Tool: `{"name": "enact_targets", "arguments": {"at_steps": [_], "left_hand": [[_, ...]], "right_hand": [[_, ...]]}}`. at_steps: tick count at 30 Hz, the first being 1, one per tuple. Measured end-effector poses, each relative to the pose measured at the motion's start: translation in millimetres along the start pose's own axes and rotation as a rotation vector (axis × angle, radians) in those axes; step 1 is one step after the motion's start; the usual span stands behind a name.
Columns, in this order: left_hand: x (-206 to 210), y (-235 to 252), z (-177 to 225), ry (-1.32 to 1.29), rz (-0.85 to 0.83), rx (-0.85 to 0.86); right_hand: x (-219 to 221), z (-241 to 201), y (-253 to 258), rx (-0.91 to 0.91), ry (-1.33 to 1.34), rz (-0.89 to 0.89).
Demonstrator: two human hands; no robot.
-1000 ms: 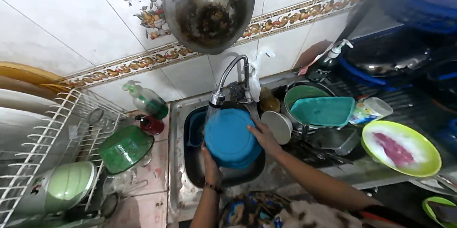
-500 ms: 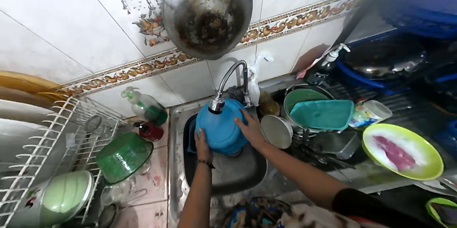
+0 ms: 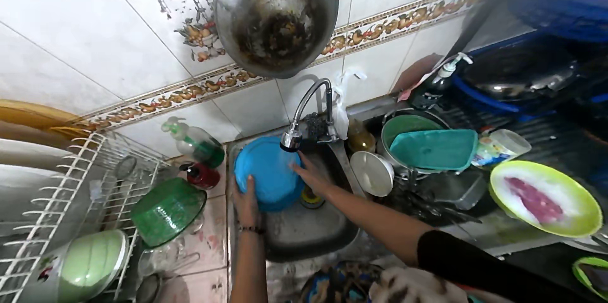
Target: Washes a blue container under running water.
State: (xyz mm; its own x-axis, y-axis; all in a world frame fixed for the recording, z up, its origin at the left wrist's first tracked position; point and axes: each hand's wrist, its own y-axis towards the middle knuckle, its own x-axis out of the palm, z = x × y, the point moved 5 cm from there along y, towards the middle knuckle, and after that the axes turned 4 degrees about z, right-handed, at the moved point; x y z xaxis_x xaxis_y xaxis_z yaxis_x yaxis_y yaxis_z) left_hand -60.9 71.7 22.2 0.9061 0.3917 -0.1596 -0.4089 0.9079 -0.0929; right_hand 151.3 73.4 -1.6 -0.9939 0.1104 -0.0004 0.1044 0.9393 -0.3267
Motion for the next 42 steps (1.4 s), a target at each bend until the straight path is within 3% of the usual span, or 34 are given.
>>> {"name": "enact_targets", "arguments": {"at_steps": [6,16,23,26,29,32,38,42], "left_hand": [[-28.2,-21.7,-4.7,0.059,0.052,-0.008],[-28.1,-89.3,-52.3,-0.08,0.015,-0.288],[-13.9,-120.0,-76.0,-0.204,-0.093,-0.651],[-10.6,-121.7,-73.8,-0.232,-0.131,-0.718],[-11.3,-121.0,-71.4,-0.268,-0.164,-0.754],[-21.0,-118.0,-68.2,-0.273,-0.131,-0.73],[-39.0,-110.7,-20.0,-0.219,-0.04,-0.385],[-33.6,-112.5,3.1,-0.228,-0.095,-0.299]], "right_hand": [[14.2,3.3,-12.8,0.055,0.002,-0.148],[-11.0,-12.0,-35.5,0.042,-0.365,-0.173],[-8.6,-48.2,-52.0,-0.314,-0.699,-0.236],[0.8,-64.1,-71.1,-0.488,-0.711,-0.312],[9.3,-80.1,-89.7,-0.495,-0.658,-0.415],[12.4,-82.6,-104.8,-0.496,-0.63,-0.442],[20.2,-50.0,-126.2,-0.935,-0.677,-0.334],[27.9,-29.3,-128.8,-1.046,-0.689,-0.284]]}}
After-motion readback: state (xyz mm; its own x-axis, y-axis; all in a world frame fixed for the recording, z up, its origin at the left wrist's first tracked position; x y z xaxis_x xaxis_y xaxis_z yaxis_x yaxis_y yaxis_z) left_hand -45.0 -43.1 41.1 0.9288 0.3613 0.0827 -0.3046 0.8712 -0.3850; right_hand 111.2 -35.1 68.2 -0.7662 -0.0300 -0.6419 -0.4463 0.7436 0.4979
